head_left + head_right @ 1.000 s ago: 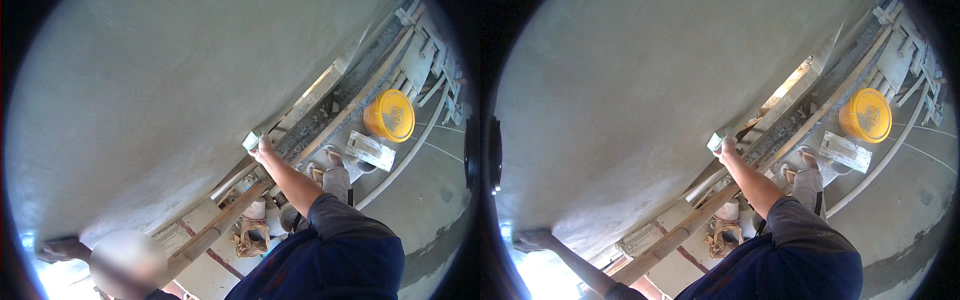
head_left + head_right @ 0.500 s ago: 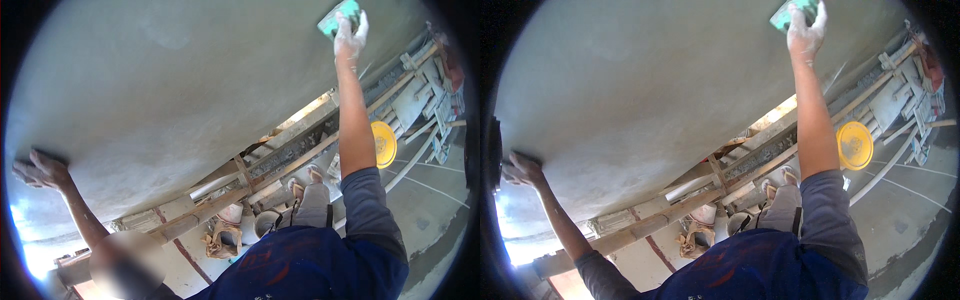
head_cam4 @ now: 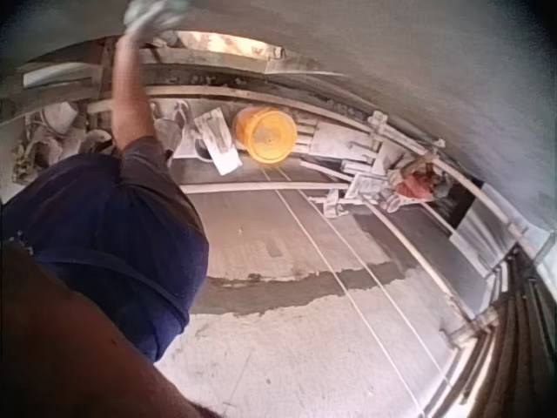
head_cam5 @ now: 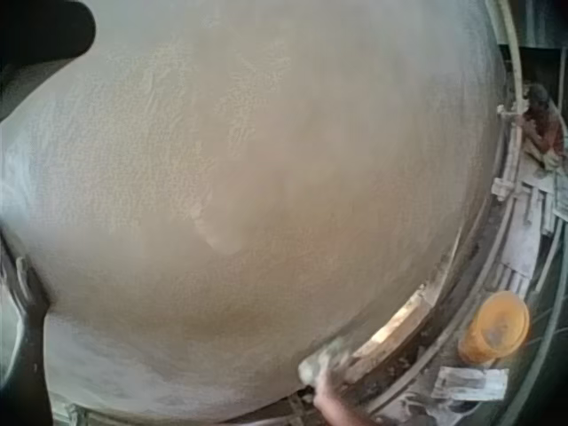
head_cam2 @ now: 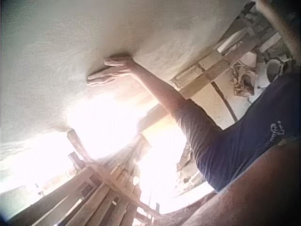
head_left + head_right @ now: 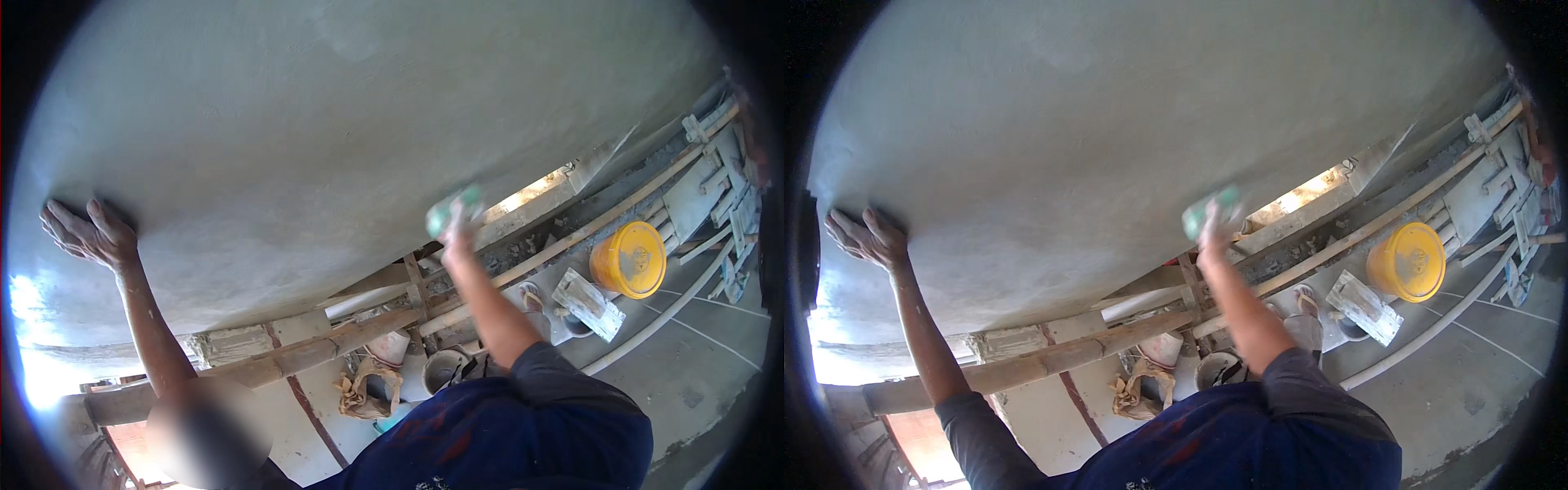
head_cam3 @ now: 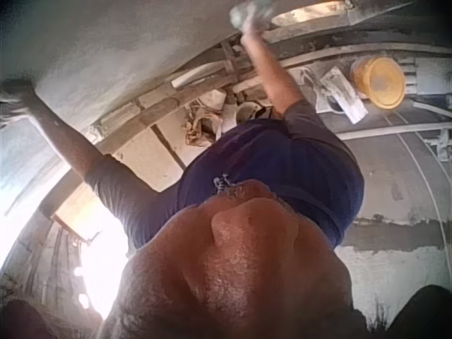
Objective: Smoothing a plastered or concrete wall surface using a sponge or float tool.
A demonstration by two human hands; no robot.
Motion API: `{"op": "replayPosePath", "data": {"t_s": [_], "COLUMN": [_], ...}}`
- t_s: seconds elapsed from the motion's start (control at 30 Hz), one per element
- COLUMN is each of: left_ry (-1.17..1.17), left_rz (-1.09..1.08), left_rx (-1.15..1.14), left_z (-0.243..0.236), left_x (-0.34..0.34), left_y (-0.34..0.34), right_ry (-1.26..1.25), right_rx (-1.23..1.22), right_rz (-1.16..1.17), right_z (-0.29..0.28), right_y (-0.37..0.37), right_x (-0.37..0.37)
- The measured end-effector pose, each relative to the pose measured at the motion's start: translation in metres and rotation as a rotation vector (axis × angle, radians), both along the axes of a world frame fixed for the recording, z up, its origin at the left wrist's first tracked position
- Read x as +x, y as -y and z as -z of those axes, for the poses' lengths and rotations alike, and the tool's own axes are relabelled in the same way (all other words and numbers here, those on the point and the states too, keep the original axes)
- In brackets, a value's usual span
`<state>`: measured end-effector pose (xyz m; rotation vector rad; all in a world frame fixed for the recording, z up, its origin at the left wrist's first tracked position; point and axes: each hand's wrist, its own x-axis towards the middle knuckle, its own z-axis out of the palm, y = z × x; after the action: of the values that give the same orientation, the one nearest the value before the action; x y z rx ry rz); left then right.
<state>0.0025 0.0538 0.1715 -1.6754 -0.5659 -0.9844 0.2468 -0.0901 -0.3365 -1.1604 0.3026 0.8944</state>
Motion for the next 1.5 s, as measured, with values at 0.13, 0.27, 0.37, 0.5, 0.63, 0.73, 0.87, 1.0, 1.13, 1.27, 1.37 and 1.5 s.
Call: {"op": "replayPosePath", "data": {"t_s": [0.13, 0.27, 0.37, 0.5, 0.63, 0.73, 0.87, 1.0, 1.13, 1.27, 1.37, 1.5], "left_ry": [-0.061, -0.083, -0.088, -0.098, 0.019, 0.017, 0.068, 0.047, 0.023, 0.044, 0.054, 0.037], "left_rz": [-0.004, 0.08, 0.056, 0.04, 0.044, -0.029, -0.004, 0.022, -0.004, 0.016, 0.012, -0.01], "left_rx": [0.063, 0.08, 0.104, 0.09, -0.003, -0.008, -0.013, 0.0, 0.017, 0.007, -0.008, 0.011], "left_z": [-0.016, -0.019, -0.015, -0.016, -0.001, -0.007, -0.008, -0.003, -0.003, -0.004, -0.003, -0.005], "left_x": [-0.014, -0.006, -0.021, 0.001, 0.006, -0.024, -0.007, -0.004, -0.013, 0.003, 0.005, -0.007], "left_y": [0.006, 0.002, -0.001, 0.001, -0.001, 0.012, 0.011, 0.003, 0.001, 0.006, 0.009, 0.011], "right_ry": [1.001, 1.383, 1.181, 0.469, -0.208, 0.364, 1.304, 1.851, 1.962, 1.195, 0.377, 0.711], "right_rx": [0.061, 0.006, -0.025, -0.046, -0.016, 0.098, 0.339, 0.155, 0.133, 0.065, -0.04, 0.002], "right_rz": [0.264, 0.324, 0.294, 0.045, 0.097, 0.145, 0.42, 0.386, 0.494, 0.359, 0.087, 0.192], "right_z": [-0.143, -0.206, -0.175, -0.004, 0.045, -0.055, -0.213, -0.362, -0.31, -0.1, 0.029, -0.016], "right_y": [-0.018, -0.028, -0.04, -0.033, -0.012, -0.003, -0.016, -0.032, -0.054, -0.035, -0.002, 0.0], "right_x": [0.193, 0.247, 0.153, -0.032, -0.043, 0.046, 0.184, 0.182, 0.158, 0.106, 0.065, 0.091]}}
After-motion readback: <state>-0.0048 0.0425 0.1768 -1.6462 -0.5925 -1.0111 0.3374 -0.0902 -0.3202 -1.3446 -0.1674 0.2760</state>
